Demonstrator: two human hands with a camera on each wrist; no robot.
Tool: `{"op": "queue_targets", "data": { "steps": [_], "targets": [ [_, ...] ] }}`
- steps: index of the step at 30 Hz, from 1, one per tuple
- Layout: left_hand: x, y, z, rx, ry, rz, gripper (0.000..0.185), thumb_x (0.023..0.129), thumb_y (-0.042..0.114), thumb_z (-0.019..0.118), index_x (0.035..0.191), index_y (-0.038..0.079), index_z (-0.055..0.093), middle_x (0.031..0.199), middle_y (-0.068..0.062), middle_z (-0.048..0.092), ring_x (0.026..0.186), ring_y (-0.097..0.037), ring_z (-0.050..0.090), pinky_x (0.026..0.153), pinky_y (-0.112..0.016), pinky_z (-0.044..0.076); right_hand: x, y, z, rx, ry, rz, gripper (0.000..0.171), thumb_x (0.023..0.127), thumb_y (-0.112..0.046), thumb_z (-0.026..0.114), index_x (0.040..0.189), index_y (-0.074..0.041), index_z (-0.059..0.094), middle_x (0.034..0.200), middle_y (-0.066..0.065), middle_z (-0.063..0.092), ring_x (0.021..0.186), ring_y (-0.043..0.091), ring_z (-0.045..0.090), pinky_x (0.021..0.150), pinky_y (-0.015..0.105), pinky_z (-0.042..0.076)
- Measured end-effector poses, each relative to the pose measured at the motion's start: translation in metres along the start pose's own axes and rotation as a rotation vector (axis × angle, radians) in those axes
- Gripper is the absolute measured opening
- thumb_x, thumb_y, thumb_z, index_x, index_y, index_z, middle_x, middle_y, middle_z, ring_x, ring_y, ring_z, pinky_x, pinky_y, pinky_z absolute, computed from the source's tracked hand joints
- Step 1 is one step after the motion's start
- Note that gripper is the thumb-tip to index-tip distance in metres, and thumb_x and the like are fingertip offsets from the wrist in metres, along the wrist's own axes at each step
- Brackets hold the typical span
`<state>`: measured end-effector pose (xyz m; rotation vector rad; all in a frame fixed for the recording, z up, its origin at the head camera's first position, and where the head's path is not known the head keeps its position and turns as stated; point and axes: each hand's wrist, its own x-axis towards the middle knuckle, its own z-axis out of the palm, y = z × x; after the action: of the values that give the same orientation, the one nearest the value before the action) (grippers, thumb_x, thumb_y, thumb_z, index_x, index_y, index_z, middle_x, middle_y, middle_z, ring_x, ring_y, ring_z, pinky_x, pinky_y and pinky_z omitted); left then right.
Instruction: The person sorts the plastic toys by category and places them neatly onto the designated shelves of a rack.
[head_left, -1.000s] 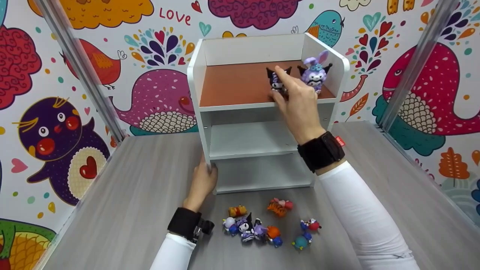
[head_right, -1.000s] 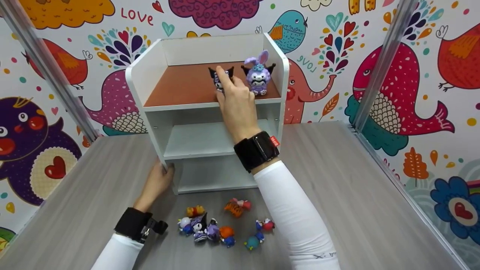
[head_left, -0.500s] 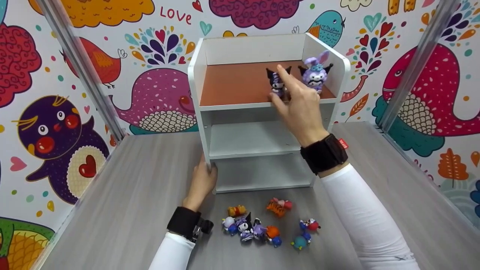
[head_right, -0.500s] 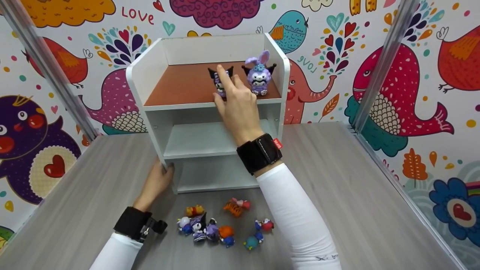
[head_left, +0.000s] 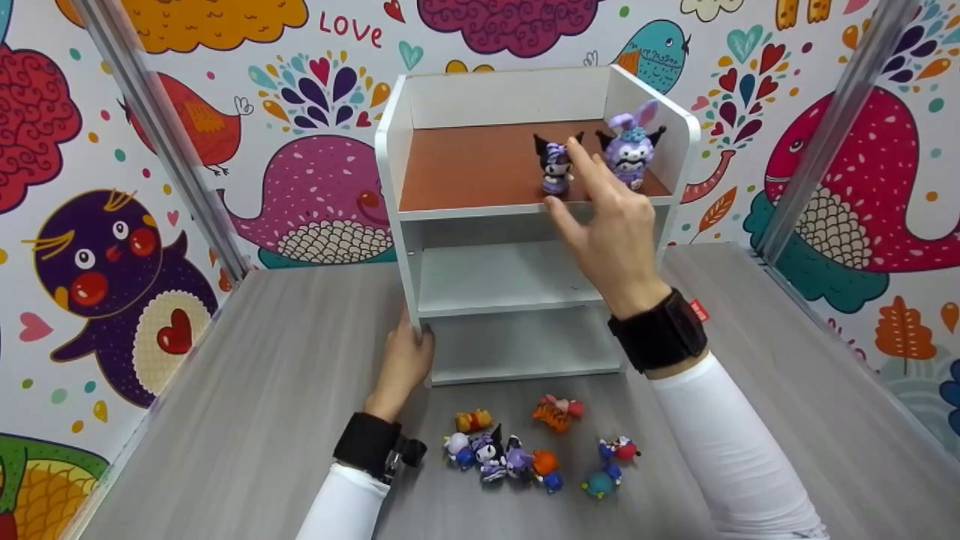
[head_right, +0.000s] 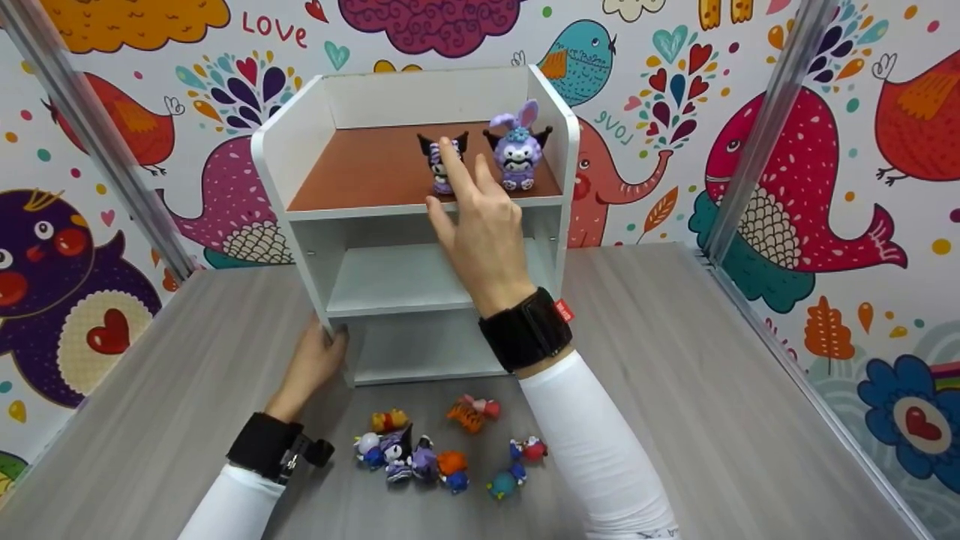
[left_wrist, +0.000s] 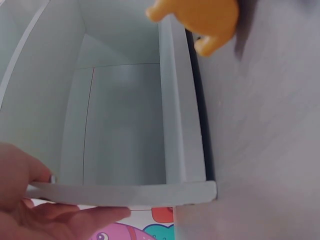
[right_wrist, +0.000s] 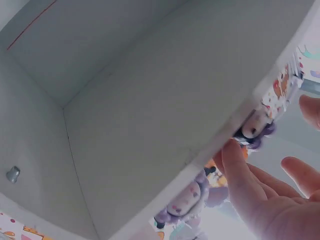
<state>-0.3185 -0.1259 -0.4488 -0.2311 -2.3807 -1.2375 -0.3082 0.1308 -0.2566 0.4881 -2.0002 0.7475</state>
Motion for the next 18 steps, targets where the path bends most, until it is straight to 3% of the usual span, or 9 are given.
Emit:
{"op": "queue_targets", "data": {
  "steps": [3, 5, 8, 11, 15, 18],
  "targets": [
    [-0.001, 0.001, 0.000, -0.005, 0.002, -0.005, 0.061, 0.093, -0.003, 0.051, 0.151, -0.007, 0.032, 0.067, -0.018, 0.063, 0.053, -0.014, 0.048, 0.052, -0.032, 0.042, -0.007, 0.000, -0.005, -0.005, 0.018, -0.023, 0.057, 0.090, -0.021, 0.075, 0.142, -0.007, 0.056, 0.136, 0.015, 0.063, 0.115, 0.035, 0.067, 0.093, 0.043, 0.055],
    [-0.001, 0.002, -0.001, -0.008, -0.002, -0.009, 0.059, 0.094, -0.003, 0.050, 0.151, -0.007, 0.033, 0.068, -0.019, 0.064, 0.053, -0.014, 0.048, 0.051, -0.032, 0.042, -0.013, 0.000, -0.010, -0.003, 0.021, -0.026, 0.057, 0.091, -0.021, 0.074, 0.142, -0.006, 0.056, 0.138, 0.014, 0.062, 0.094, 0.032, 0.071, 0.094, 0.040, 0.055],
    [0.000, 0.002, -0.001, -0.006, -0.008, -0.018, 0.058, 0.095, -0.002, 0.050, 0.150, -0.006, 0.034, 0.069, -0.019, 0.064, 0.053, -0.014, 0.048, 0.052, -0.032, 0.042, -0.024, -0.002, -0.017, 0.010, 0.036, -0.021, 0.057, 0.090, -0.021, 0.074, 0.142, -0.005, 0.056, 0.139, 0.012, 0.062, 0.066, 0.025, 0.060, 0.092, 0.039, 0.055],
    [0.000, 0.001, -0.002, 0.002, -0.005, -0.023, 0.055, 0.095, -0.001, 0.051, 0.148, -0.005, 0.037, 0.073, -0.020, 0.065, 0.055, -0.015, 0.051, 0.053, -0.031, 0.042, -0.037, -0.004, -0.021, 0.024, 0.053, -0.021, 0.056, 0.089, -0.021, 0.075, 0.140, -0.005, 0.058, 0.136, 0.012, 0.064, 0.070, 0.024, 0.064, 0.087, 0.039, 0.057],
    [0.001, 0.000, -0.002, 0.002, 0.000, -0.031, 0.053, 0.095, -0.001, 0.051, 0.146, -0.005, 0.039, 0.070, -0.018, 0.064, 0.055, -0.015, 0.050, 0.051, -0.030, 0.041, -0.055, -0.007, -0.021, 0.053, 0.054, -0.035, 0.052, 0.087, -0.018, 0.078, 0.134, -0.002, 0.062, 0.122, 0.015, 0.072, 0.091, 0.028, 0.074, 0.083, 0.039, 0.059],
    [0.001, 0.000, -0.001, -0.008, -0.012, -0.045, 0.055, 0.094, 0.000, 0.051, 0.148, -0.004, 0.038, 0.065, -0.014, 0.061, 0.052, -0.013, 0.047, 0.049, -0.029, 0.038, -0.070, -0.008, -0.019, 0.086, 0.029, -0.041, 0.044, 0.085, -0.013, 0.079, 0.125, 0.000, 0.067, 0.108, 0.016, 0.075, 0.089, 0.027, 0.074, 0.081, 0.039, 0.059]
  ]
}}
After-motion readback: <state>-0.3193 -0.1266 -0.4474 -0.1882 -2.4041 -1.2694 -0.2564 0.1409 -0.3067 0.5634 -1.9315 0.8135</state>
